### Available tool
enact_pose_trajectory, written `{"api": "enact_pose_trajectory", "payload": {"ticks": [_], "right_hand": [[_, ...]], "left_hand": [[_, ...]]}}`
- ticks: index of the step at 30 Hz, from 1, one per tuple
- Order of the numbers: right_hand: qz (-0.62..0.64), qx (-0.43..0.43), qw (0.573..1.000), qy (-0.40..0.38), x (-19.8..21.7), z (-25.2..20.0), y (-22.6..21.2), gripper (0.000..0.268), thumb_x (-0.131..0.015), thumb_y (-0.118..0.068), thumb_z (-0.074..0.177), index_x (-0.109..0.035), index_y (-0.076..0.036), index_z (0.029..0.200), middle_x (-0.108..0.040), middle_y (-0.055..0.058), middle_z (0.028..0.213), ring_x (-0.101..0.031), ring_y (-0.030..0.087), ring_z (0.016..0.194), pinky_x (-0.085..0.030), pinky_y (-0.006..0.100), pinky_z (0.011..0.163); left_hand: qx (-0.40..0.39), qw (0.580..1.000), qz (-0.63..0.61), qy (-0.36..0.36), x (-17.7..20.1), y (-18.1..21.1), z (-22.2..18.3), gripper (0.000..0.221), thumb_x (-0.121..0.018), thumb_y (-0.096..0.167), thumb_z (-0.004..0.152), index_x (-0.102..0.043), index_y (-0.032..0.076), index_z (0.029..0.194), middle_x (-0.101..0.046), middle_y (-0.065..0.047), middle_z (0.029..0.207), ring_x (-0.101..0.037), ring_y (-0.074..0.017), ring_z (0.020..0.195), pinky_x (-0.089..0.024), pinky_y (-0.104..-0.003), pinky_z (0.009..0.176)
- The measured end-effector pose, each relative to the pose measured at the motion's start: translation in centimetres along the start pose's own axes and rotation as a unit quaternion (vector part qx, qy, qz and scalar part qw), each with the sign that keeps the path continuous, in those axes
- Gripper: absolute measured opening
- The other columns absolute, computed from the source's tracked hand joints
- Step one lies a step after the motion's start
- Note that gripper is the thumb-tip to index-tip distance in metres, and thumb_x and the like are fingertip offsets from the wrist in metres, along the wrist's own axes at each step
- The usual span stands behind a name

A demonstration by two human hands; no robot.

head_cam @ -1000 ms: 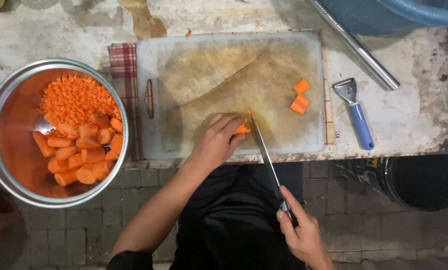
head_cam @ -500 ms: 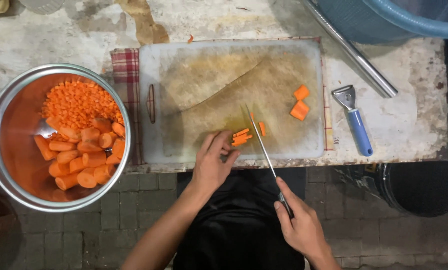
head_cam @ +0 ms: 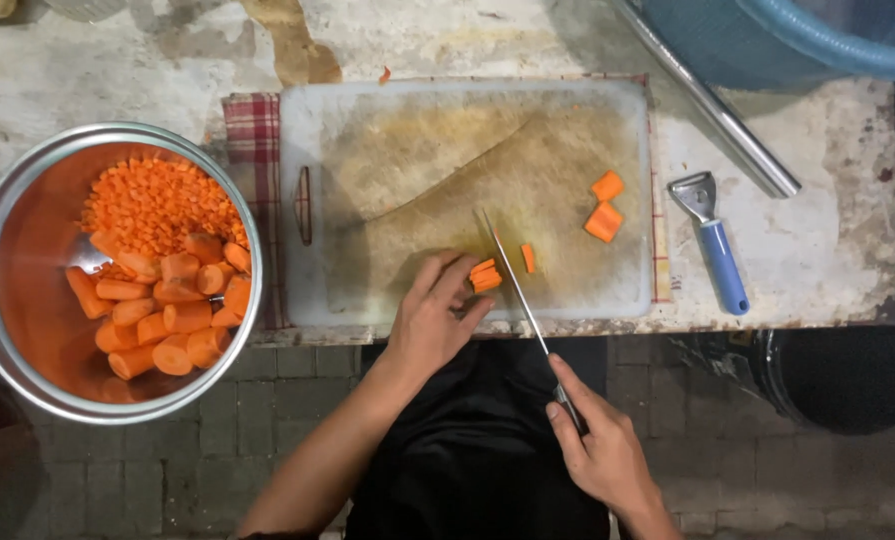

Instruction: Dicing carrots into small pieces on a cutting board using a kitchen knife.

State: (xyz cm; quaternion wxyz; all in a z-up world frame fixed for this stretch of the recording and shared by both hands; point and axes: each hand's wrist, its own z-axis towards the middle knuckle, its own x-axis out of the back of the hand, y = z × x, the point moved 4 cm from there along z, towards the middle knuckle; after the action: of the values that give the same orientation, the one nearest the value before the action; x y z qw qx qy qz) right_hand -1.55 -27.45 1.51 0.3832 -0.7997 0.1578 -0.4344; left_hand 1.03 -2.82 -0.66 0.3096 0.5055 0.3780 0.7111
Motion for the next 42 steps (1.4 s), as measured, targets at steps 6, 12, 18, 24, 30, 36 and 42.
{"api": "enact_pose_trajectory", "payload": {"ticks": [6,12,18,24,30,36,42], "right_hand": [[0.018,0.041,0.996,0.072,1.4,-0.3,0.6,0.053,-0.058,-0.022,0.091,-0.05,-0.008,0.142,-0.058,0.007,0.142,-0.062,0.018,0.124,-0.052,0.03,0.094],[0.005,0.041,0.989,0.141,2.3,-0.2,1.4,0.054,-0.058,-0.021,0.092,-0.05,-0.01,0.143,-0.061,-0.002,0.058,-0.052,0.007,0.051,-0.048,0.026,0.056],[0.005,0.029,0.992,0.119,1.9,0.0,1.9,0.054,-0.062,-0.022,0.089,-0.053,-0.013,0.142,-0.074,-0.005,0.106,-0.045,0.006,0.057,-0.044,0.026,0.056],[0.008,0.052,0.989,0.138,2.4,-0.1,1.9,0.053,-0.06,-0.022,0.092,-0.052,-0.012,0.143,-0.058,-0.005,0.06,-0.045,0.006,0.052,-0.044,0.026,0.054],[0.006,0.018,0.993,0.114,2.1,-0.2,2.4,0.054,-0.06,-0.024,0.091,-0.052,-0.016,0.143,-0.071,-0.005,0.083,-0.042,0.007,0.053,-0.041,0.028,0.052],[0.007,0.037,0.994,0.105,1.9,0.1,2.1,0.053,-0.059,-0.023,0.092,-0.05,-0.016,0.144,-0.049,-0.005,0.055,-0.034,0.008,0.045,-0.034,0.028,0.044],[0.029,0.011,0.991,0.128,2.7,0.3,1.7,0.055,-0.058,-0.022,0.091,-0.049,-0.013,0.145,-0.059,-0.003,0.055,-0.049,0.007,0.049,-0.046,0.026,0.052]], "left_hand": [[-0.07,0.992,0.1,0.005,-0.7,-0.6,0.9,0.026,-0.071,0.004,0.088,-0.068,0.002,0.114,-0.065,-0.008,0.11,-0.067,-0.0226,0.097,-0.06,-0.034,0.074],[-0.227,0.963,0.119,-0.086,0.4,-1.5,3.6,0.018,-0.071,0.015,0.092,-0.073,0.007,0.107,-0.07,-0.008,0.109,-0.066,-0.0248,0.096,-0.053,-0.035,0.089],[-0.266,0.912,0.264,-0.167,1.3,-0.3,5.7,0.039,-0.08,0.021,0.082,-0.067,0.015,0.119,-0.062,0.0,0.117,-0.055,-0.019,0.094,-0.052,-0.033,0.055],[-0.251,0.916,0.219,-0.225,0.6,-1.4,6.7,0.044,-0.07,0.03,0.09,-0.063,0.015,0.131,-0.062,0.002,0.134,-0.054,-0.0209,0.109,-0.054,-0.035,0.067],[-0.205,0.954,0.155,-0.153,-0.3,-0.3,5.5,0.025,-0.07,0.013,0.089,-0.071,0.009,0.113,-0.067,-0.005,0.114,-0.055,-0.0245,0.097,-0.052,-0.034,0.076],[-0.13,0.981,0.097,-0.104,-1.1,-0.5,4.1,0.039,-0.076,0.015,0.083,-0.067,0.003,0.12,-0.066,-0.01,0.117,-0.055,-0.0288,0.106,-0.052,-0.038,0.084],[-0.248,0.941,0.146,-0.176,-2.2,2.3,7.2,0.029,-0.066,0.022,0.093,-0.066,0.018,0.122,-0.065,0.005,0.121,-0.051,-0.0237,0.111,-0.035,-0.037,0.083]]}}
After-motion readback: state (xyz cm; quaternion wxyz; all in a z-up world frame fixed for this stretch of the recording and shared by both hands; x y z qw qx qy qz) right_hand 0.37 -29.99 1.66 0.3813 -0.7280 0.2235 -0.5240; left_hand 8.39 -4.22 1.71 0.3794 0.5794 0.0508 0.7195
